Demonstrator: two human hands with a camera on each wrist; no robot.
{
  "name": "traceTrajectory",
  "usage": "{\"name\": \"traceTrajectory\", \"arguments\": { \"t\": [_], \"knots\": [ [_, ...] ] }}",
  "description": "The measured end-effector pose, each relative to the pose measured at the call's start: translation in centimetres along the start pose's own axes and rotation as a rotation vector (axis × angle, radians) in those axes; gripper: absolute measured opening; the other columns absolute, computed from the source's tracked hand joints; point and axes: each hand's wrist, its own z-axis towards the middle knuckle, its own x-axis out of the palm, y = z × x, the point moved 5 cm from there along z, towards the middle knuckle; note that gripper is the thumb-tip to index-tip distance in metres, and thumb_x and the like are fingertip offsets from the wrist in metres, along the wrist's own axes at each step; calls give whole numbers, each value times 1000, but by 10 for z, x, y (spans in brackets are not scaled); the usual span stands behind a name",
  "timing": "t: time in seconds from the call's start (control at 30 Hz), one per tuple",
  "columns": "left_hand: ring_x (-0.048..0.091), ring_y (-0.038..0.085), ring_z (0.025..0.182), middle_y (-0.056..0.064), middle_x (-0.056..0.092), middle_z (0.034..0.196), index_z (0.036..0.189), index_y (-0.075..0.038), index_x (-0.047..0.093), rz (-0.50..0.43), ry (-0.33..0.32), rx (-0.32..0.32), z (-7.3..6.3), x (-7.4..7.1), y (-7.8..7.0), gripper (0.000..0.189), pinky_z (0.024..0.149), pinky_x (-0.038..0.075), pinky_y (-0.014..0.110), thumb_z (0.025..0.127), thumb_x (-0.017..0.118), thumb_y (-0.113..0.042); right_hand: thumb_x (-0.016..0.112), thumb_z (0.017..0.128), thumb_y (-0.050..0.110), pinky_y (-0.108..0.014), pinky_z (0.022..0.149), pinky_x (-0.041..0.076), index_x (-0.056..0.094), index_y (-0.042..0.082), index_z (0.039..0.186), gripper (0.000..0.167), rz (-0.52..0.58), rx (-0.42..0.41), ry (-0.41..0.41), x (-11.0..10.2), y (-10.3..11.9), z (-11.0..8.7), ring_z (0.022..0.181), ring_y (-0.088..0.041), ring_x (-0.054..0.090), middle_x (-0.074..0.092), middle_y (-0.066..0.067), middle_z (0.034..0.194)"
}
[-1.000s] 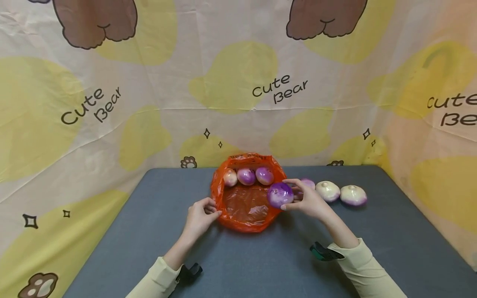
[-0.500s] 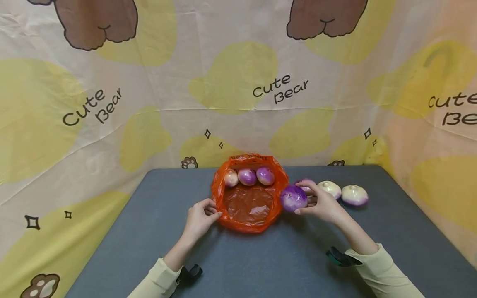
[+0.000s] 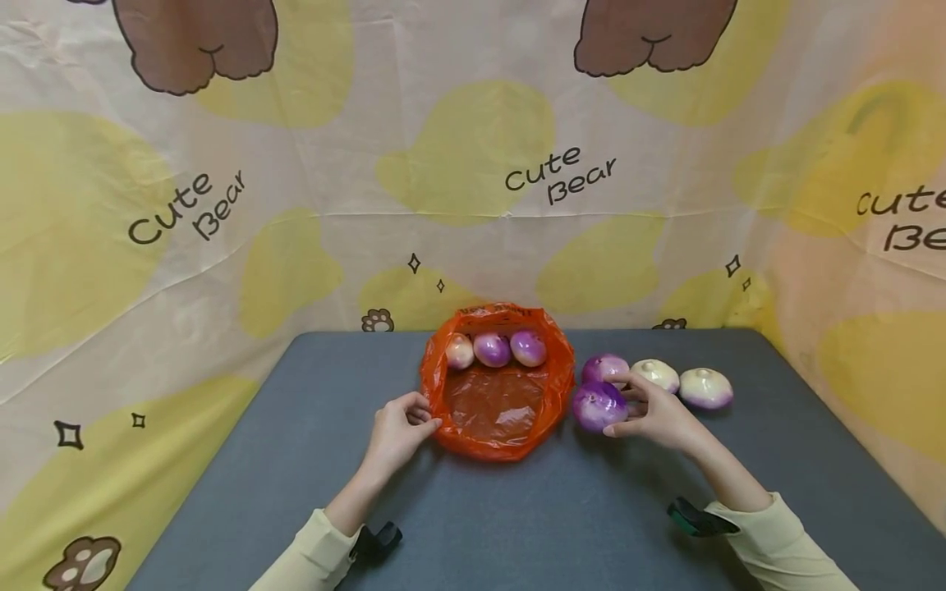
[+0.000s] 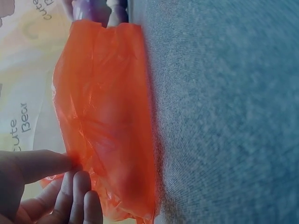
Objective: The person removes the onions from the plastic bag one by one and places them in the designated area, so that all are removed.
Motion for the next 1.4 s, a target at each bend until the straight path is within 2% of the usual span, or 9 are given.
{"name": "traceTrajectory", "arguments": {
  "t": [0.37, 0.63, 1.1, 1.4],
  "knots": [
    [60, 10, 64, 2, 65, 72, 82, -9, 66, 2, -1, 6, 0, 1, 1, 16, 63, 52, 24, 74, 79, -10, 80, 75, 18, -37, 79, 54, 43, 0, 134, 72, -7, 27, 71, -3, -21, -6, 117, -48, 49, 36, -30, 140],
    [60, 11, 64, 2, 65, 72, 81, -9, 65, -23, 2, 7, 0, 2, 1, 15, 62, 51, 22, 74, 79, -8, 80, 75, 17, -35, 79, 54, 45, 0, 132, 69, -19, 20, 90, -8, -26, -9, 114, -46, 51, 41, -28, 136],
    [61, 9, 63, 2, 66, 72, 82, -8, 66, -9, -8, 21, 1, 0, -1, 16, 62, 51, 22, 73, 79, -9, 77, 77, 16, -27, 76, 52, 44, -4, 133, 68, -5, 30, 114, -11, -31, -9, 115, -47, 51, 47, -31, 130],
    [61, 10, 63, 2, 66, 71, 82, -7, 66, -11, -4, 14, 1, 0, -1, 16, 62, 52, 23, 74, 79, -9, 76, 79, 19, -26, 75, 52, 41, -4, 135, 70, 12, 82, 124, -11, -34, -10, 111, -42, 56, 45, -34, 131]
  ]
}}
